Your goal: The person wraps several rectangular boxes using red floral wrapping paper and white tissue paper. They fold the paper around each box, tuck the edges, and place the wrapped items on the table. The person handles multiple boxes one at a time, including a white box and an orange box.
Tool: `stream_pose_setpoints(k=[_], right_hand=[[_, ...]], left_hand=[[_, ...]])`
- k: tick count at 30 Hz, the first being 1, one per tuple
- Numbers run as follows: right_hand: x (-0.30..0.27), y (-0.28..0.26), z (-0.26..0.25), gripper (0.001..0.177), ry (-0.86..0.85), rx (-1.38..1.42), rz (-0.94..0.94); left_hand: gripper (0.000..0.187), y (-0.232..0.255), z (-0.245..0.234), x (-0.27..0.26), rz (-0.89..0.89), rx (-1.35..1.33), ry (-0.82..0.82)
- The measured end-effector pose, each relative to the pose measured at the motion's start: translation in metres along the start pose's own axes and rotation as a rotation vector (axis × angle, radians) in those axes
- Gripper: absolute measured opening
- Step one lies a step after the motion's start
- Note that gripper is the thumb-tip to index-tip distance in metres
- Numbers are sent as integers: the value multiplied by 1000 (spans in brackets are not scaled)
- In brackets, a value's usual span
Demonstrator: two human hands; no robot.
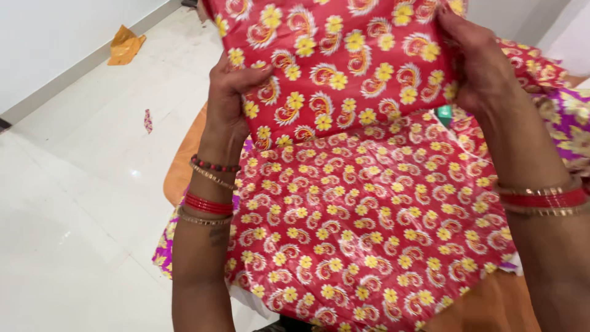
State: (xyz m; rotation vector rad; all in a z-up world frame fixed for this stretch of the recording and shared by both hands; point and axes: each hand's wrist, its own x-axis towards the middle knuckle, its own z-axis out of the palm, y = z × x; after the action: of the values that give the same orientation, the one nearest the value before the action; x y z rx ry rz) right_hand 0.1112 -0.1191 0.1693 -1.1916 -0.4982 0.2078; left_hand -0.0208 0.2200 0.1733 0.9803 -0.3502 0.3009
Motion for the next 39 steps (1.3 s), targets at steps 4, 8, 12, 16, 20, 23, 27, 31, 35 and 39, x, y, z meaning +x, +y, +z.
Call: stream_pose_setpoints(k=[4, 8, 12, 16, 20, 23, 27, 31, 35, 39], right_hand=[[55, 31, 33, 42, -191, 89, 80], [113, 75, 62, 44, -157, 114, 239], [160, 141, 70, 62, -88, 208, 367], [185, 216, 61, 82, 251, 273, 550], [174, 281, 48, 82, 138, 63, 742], [183, 303, 46, 84, 201, -4, 693], [199, 319, 57, 77, 341, -103, 645], [191, 327, 65, 66, 429, -27, 583], [178, 324, 69, 62, 439, -50, 474], [171, 315, 73, 57, 434, -67, 384]], left_hand=[[54, 13, -49, -11, -25, -98, 155], [53, 20, -103, -16, -65, -190, 269], [49, 19, -152, -25, -48, -219, 451], [48, 22, -181, -30, 28, -283, 540], [50, 29, -198, -31, 111, -261, 630], [53, 29, -205, -29, 131, -285, 659], [53, 23, -206, -30, 151, -275, 716], [52, 16, -207, -22, 177, -323, 807], [49, 8, -226, 6, 330, -296, 925], [51, 2, -256, 31, 453, -215, 1078]])
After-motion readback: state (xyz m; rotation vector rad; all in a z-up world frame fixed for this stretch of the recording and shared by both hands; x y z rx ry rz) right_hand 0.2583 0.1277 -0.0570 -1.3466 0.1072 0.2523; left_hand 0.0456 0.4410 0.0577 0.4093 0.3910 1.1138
